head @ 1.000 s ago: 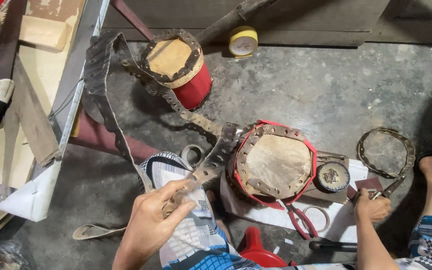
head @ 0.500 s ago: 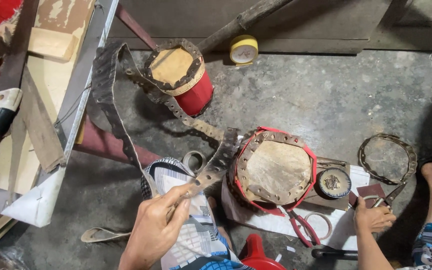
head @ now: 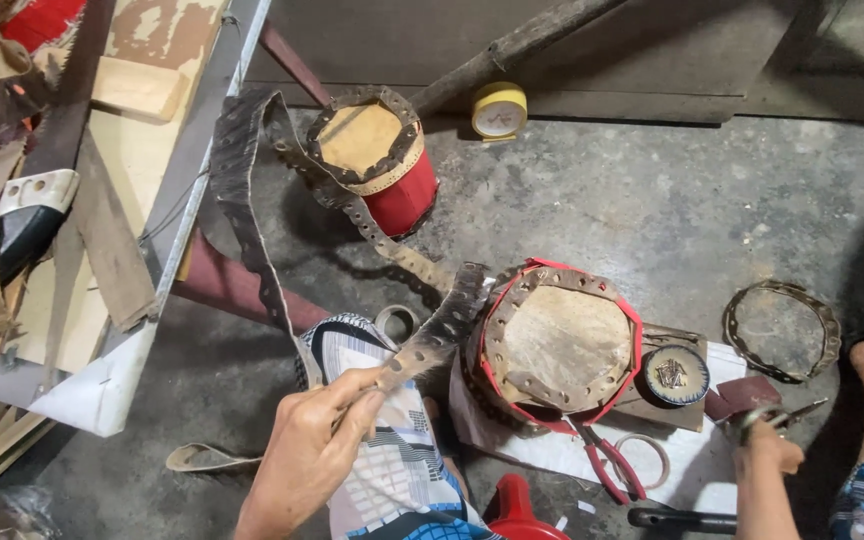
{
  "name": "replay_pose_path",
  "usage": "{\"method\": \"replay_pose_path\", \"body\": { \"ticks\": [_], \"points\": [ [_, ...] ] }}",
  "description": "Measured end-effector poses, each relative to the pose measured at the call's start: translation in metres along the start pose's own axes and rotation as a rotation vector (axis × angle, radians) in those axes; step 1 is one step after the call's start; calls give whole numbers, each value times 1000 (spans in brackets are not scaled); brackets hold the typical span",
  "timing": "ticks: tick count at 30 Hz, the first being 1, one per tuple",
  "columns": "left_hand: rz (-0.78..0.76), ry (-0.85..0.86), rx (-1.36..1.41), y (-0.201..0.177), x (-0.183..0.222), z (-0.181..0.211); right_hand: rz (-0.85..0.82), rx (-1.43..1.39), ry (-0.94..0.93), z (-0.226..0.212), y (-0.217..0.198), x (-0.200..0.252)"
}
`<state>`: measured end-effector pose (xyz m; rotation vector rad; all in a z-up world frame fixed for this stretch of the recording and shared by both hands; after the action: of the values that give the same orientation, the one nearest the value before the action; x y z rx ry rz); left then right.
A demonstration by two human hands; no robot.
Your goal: The person is hammering tacks into a drum frame to secure the leather skin and trimming the edges with scissors.
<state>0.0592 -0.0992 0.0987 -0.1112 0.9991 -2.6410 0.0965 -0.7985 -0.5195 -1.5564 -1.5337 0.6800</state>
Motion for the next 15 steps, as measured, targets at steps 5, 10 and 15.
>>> {"method": "replay_pose_path", "body": {
  "ticks": [5, 10, 15],
  "points": [
    [14, -7, 28, -5, -1, -1, -342, -701, 450, -49, -64, 64],
    [-3, -46, 76, -12, 2, -3, -1096, -1089, 108, -154, -220, 230],
    [-29, -32, 109, -21, 3, -7, -1499, -1042, -515, -75, -178, 243]
  ]
}}
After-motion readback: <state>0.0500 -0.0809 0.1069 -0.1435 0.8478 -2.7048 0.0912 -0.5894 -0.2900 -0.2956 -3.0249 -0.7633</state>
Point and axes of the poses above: each hand's wrist, its own x-axis away from the middle knuckle, its own y-axis out of the palm, z = x × y, the point moved 5 cm from there along -x, towards the middle knuckle, and after that the axes turned 11 degrees about z, right-handed, at the moved point
